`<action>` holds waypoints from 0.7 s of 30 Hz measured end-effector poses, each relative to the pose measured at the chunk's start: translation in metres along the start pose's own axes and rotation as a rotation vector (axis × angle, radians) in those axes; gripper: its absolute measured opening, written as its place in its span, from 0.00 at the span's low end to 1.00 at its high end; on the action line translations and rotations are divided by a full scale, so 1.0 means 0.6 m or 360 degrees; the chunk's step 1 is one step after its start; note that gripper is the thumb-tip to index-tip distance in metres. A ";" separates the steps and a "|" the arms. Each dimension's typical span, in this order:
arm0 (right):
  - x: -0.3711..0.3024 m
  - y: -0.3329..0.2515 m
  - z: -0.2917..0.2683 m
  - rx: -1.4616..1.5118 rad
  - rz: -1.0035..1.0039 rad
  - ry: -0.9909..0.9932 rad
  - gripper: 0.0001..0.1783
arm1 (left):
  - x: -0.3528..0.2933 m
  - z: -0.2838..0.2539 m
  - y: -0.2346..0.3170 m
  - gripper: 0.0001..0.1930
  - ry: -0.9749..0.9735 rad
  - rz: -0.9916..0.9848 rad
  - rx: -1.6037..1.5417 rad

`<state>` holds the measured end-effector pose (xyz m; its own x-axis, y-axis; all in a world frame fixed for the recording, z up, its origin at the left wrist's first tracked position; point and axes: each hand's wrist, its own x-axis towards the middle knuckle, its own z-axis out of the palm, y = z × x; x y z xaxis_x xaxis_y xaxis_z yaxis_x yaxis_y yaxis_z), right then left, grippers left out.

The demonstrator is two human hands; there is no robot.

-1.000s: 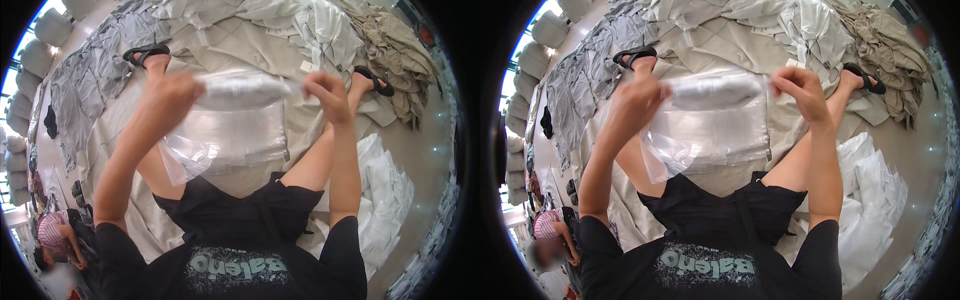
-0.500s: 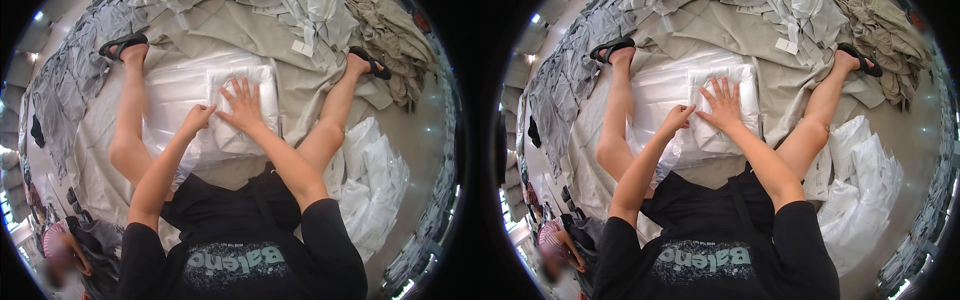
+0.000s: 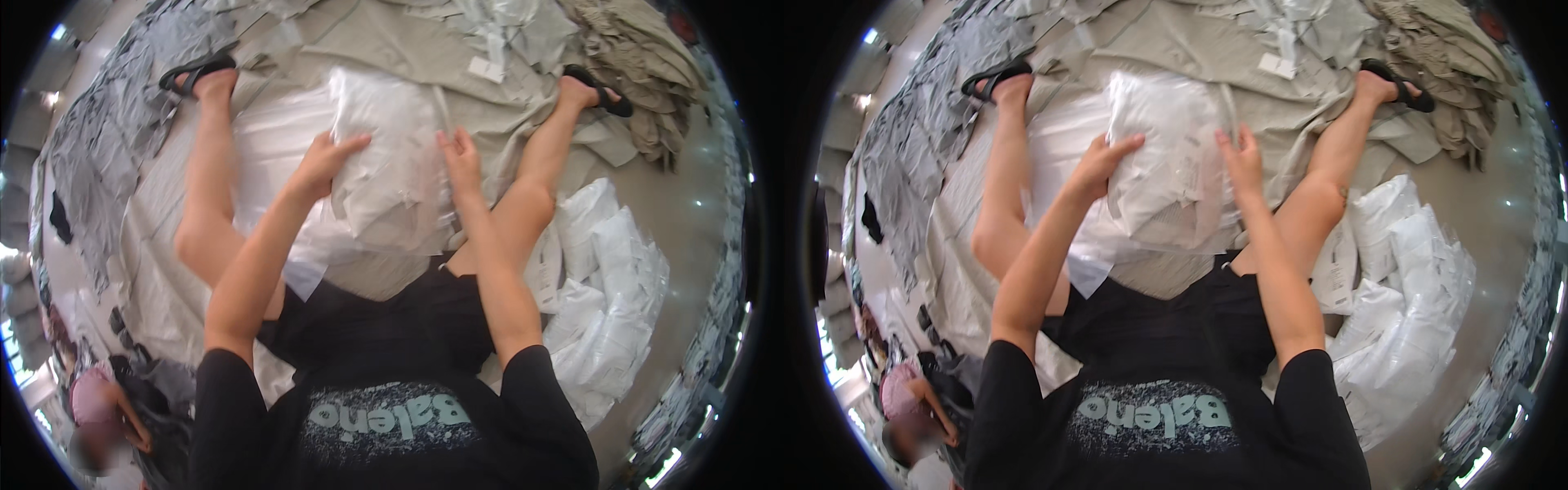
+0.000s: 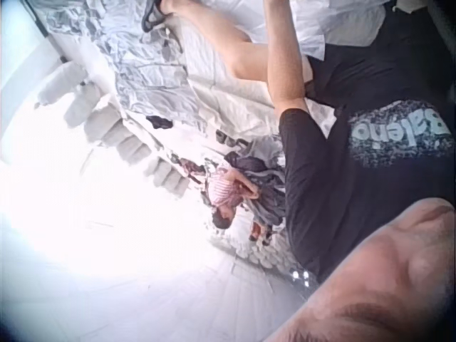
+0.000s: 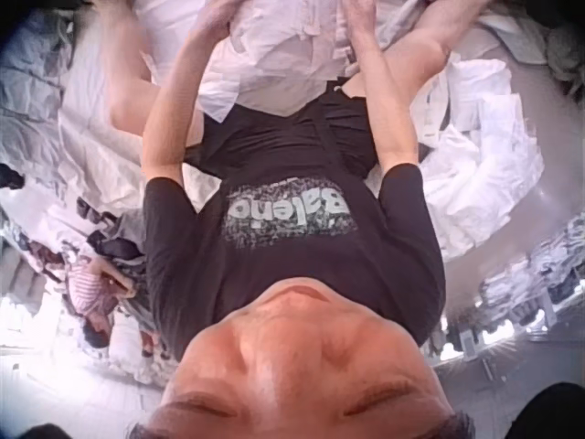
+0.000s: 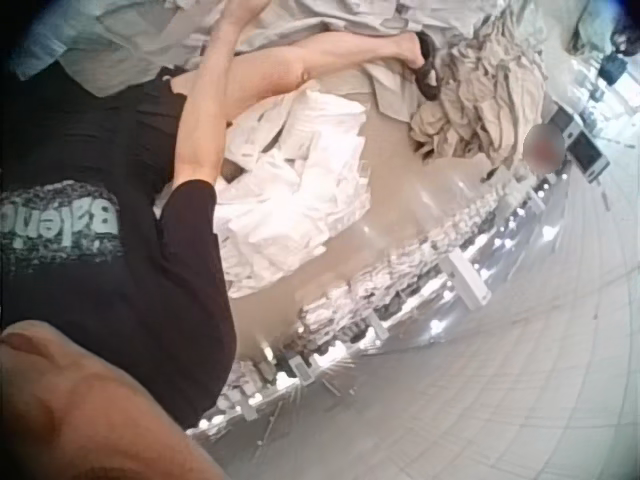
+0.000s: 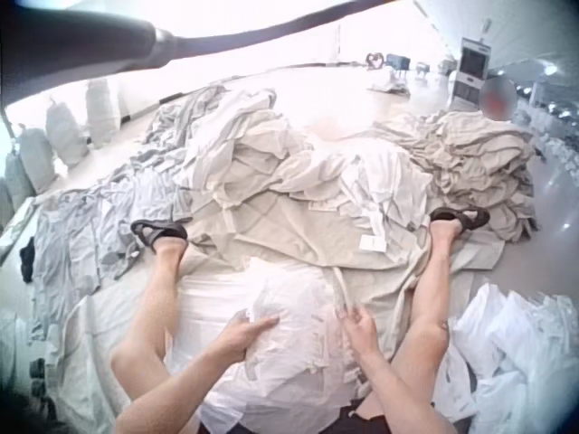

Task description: The person sits on the floor and repeatedly folds white shirts, smoothing them out before placing them into clear plastic bags. The person handles the shirts one at a time, folding them neatly and stacking the packaged items to the side.

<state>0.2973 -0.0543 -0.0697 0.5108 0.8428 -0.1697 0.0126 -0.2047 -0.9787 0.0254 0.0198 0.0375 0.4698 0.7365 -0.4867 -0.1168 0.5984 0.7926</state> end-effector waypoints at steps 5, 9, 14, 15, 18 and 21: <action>-0.071 -0.066 -0.035 0.1313 0.0844 -0.0804 0.32 | -0.068 0.000 0.099 0.30 -0.0220 0.0054 0.0192; -0.111 -0.146 -0.132 0.0673 0.0230 -0.0104 0.34 | -0.136 -0.072 0.143 0.27 -0.0517 -0.0024 0.1259; -0.256 -0.238 -0.298 0.0766 -0.0005 0.1000 0.41 | -0.259 -0.169 0.090 0.32 -0.0715 0.0295 0.2845; -0.280 -0.255 -0.319 0.0836 0.0017 0.1173 0.42 | -0.259 -0.198 0.063 0.28 -0.0747 0.0331 0.2955; -0.316 -0.226 -0.414 0.0989 -0.0633 0.1567 0.42 | -0.233 -0.244 0.024 0.10 -0.0850 -0.0112 0.3047; -0.351 -0.124 -0.499 0.1254 -0.0453 0.1242 0.35 | -0.176 -0.198 0.060 0.07 -0.0649 0.0070 0.2795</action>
<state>0.4459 -0.3657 0.0731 0.9735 0.2136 -0.0822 -0.1886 0.5447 -0.8171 -0.1323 0.0010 0.0736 0.6868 0.4631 -0.5602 0.7045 -0.6140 0.3561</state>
